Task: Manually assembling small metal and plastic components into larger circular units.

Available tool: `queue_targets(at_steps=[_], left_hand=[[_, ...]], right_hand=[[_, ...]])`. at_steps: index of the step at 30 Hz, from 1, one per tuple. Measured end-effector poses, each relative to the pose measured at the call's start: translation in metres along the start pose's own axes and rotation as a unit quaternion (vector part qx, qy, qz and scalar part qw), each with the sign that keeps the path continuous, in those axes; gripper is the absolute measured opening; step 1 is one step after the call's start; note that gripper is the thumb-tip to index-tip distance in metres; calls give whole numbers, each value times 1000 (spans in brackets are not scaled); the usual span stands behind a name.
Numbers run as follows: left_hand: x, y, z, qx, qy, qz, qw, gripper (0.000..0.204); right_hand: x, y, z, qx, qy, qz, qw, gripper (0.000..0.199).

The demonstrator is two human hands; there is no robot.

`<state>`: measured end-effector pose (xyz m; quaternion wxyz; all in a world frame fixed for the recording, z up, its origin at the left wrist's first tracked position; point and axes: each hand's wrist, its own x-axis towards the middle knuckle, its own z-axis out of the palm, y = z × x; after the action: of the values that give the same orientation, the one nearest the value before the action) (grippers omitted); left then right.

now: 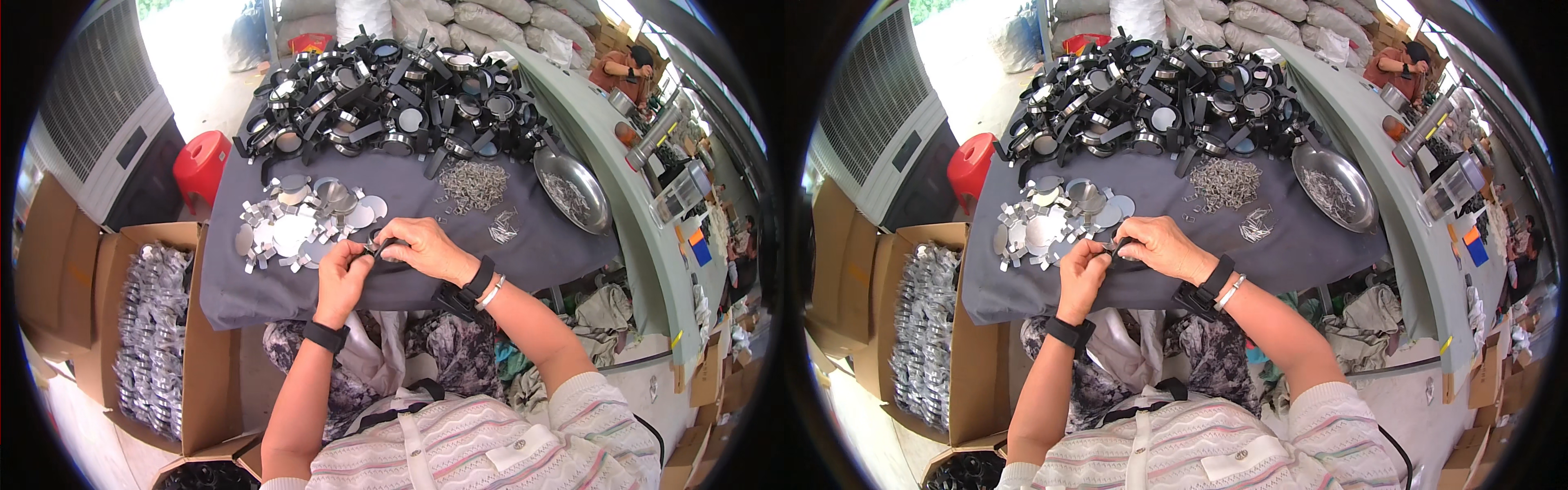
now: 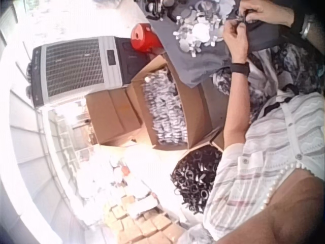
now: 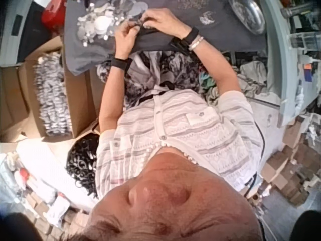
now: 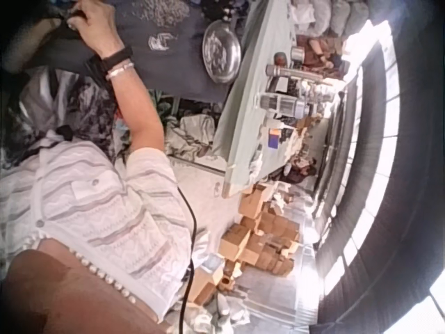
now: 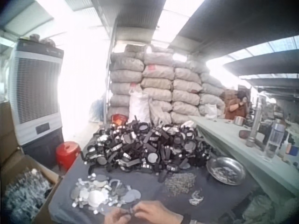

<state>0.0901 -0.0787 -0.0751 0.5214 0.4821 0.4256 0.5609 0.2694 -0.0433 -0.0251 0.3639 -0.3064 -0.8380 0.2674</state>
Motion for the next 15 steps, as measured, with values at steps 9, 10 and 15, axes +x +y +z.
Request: queue_targets(at_steps=[9,10,15], left_hand=[[0,5,4,309,44,224,923,20],[1,8,5,311,48,219,924,20],[-2,-4,0,313,56,184,930,20]], right_hand=[[33,4,-8,-31,-85,10,996,17],[38,3,-11,-14,-120,33,992,17],[33,9,-1,-31,-91,38,995,21]])
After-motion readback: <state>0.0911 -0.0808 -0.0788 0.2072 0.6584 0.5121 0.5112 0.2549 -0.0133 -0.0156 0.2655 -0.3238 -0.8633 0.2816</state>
